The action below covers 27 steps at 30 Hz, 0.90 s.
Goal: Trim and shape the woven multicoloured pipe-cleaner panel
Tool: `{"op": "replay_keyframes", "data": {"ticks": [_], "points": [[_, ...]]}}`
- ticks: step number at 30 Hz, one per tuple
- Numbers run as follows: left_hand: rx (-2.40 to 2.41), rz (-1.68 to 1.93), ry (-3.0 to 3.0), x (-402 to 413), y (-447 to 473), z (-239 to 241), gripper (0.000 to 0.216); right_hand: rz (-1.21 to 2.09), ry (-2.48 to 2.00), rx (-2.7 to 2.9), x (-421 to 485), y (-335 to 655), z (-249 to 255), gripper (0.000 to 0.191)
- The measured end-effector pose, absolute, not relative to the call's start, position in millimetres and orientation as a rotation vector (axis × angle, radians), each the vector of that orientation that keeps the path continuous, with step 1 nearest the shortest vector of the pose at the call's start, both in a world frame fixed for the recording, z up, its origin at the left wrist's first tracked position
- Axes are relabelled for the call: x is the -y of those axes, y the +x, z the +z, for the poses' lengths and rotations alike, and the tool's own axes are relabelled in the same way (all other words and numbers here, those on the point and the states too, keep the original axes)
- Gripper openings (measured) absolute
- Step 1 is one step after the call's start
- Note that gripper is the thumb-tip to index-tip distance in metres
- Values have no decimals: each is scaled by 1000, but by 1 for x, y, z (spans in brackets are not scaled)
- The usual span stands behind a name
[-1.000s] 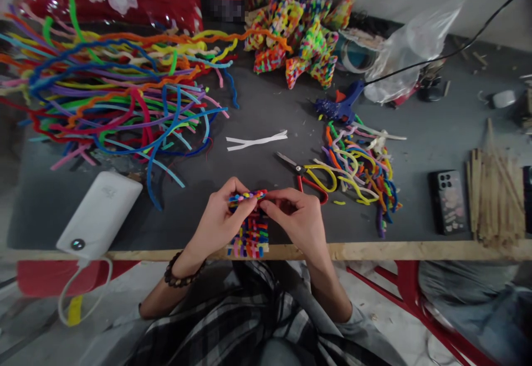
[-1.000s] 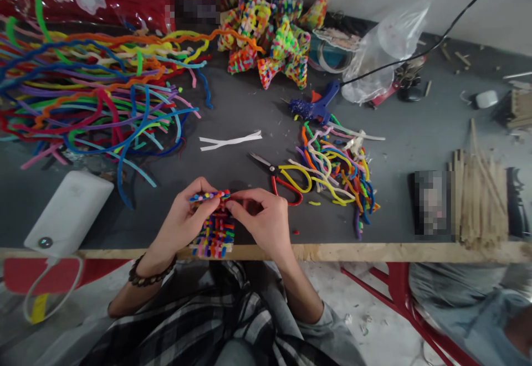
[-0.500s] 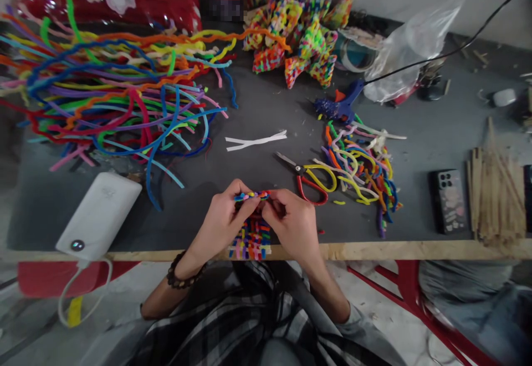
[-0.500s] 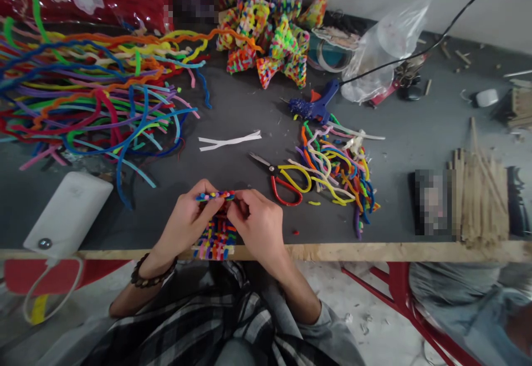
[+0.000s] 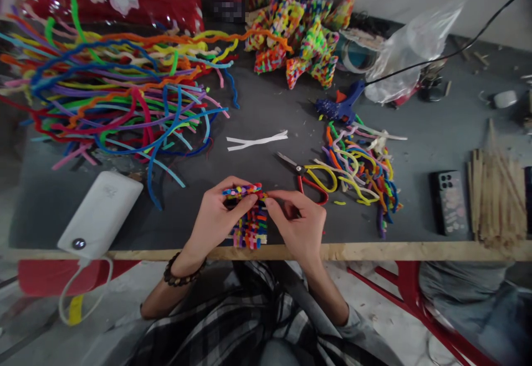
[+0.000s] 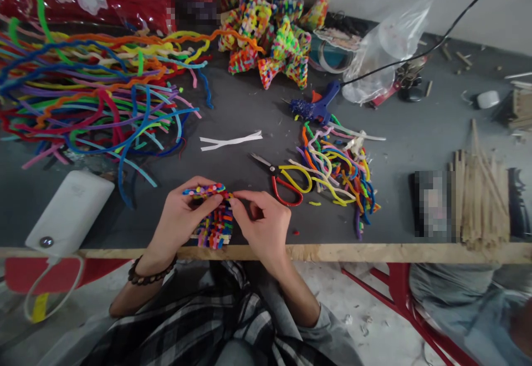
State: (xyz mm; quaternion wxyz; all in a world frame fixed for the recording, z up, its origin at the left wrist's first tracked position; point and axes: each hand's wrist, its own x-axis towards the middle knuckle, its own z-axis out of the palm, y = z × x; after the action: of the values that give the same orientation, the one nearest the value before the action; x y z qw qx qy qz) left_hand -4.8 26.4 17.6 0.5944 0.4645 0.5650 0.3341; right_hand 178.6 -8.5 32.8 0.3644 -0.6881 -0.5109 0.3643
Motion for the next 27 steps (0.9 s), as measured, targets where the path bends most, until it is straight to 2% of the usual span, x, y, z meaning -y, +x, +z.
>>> {"op": "replay_keyframes", "data": {"ticks": [8,14,18,23,27], "points": [[-1364,729,1197,-25,-3,22,18,1015,-1764,1212,9,172,29,10],[-1407,729,1354,-23,-4,24,20,1053,-1716,1257,12,171,33,14],[-1374,719,1419,-24,-2,27,15,836,-1730,1480,15,175,30,17],[-1349,693,1440,-25,0,26,16,438,-1725,1757,15,181,21,29],[-1355,694,1434,-25,-1,25,18,481,-1681,1791,11,182,22,32]]}}
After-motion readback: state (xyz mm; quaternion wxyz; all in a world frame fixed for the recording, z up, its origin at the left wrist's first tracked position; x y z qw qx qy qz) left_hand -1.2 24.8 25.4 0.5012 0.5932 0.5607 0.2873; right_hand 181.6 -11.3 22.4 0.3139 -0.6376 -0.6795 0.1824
